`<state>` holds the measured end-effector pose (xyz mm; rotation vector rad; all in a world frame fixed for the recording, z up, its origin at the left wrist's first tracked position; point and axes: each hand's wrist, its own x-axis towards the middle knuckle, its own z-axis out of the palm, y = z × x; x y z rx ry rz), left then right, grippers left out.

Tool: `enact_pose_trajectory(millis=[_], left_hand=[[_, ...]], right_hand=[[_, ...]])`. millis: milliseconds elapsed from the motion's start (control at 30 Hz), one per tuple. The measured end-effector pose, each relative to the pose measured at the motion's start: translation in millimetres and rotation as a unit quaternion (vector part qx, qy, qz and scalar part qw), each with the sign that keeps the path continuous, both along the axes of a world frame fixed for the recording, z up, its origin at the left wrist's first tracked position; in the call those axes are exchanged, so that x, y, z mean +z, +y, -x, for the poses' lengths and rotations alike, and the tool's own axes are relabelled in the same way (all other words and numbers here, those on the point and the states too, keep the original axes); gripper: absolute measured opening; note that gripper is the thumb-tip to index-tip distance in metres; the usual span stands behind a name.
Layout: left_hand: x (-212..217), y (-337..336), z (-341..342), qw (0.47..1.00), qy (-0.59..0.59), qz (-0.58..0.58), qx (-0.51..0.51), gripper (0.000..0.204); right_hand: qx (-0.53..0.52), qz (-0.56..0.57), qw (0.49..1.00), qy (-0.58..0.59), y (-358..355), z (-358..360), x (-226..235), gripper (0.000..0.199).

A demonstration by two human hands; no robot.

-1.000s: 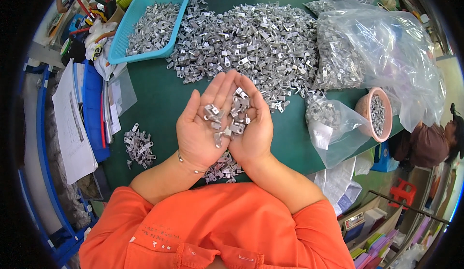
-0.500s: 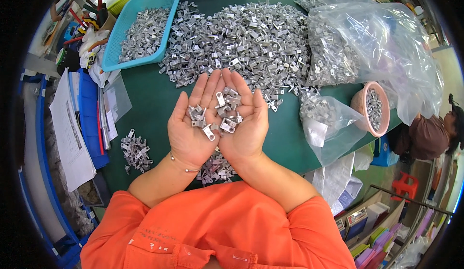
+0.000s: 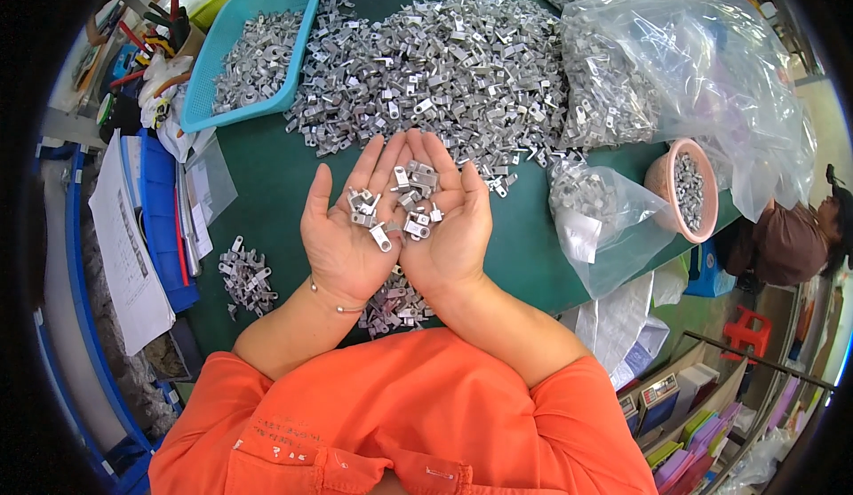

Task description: The person sorts small silver metal fasteners on a green workbench. They pick up handfuls of the fasteners, inspect them, and place them into a clear plastic bag. The person also moves a blue plastic bin and handles a pink bowl containing similar items.

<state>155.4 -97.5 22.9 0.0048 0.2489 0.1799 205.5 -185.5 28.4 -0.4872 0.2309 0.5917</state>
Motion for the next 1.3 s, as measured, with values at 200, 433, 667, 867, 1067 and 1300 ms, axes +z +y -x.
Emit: enact_pose_trajectory(millis=[200,433,667,867,1067,1300], left_hand=[[5,-1,2,1.000,0.020,-0.015,-0.002,0.071],[-7,0,4,0.999,-0.013,-0.040,0.004,0.075],[4,-1,-1,0.996,0.020,-0.091,-0.008,0.070],[5,-7,-4,0.984,0.066,-0.162,0.015,0.043],[6,-7,-5,0.995,0.062,-0.077,0.031,0.048],[5,-1,-2,0.998,0.032,-0.051,0.025,0.056]], right_hand=[[0.014,-0.012,0.999,0.034,-1,0,-6,0.055],[0.018,-0.028,0.998,0.058,-2,-1,-8,0.054],[0.012,-0.026,0.998,0.061,-1,-4,-2,0.053],[0.012,-0.040,0.997,0.059,-1,-4,-4,0.054],[0.004,-0.015,0.998,0.062,4,-4,1,0.054],[0.011,-0.013,0.998,0.066,4,-6,0,0.052]])
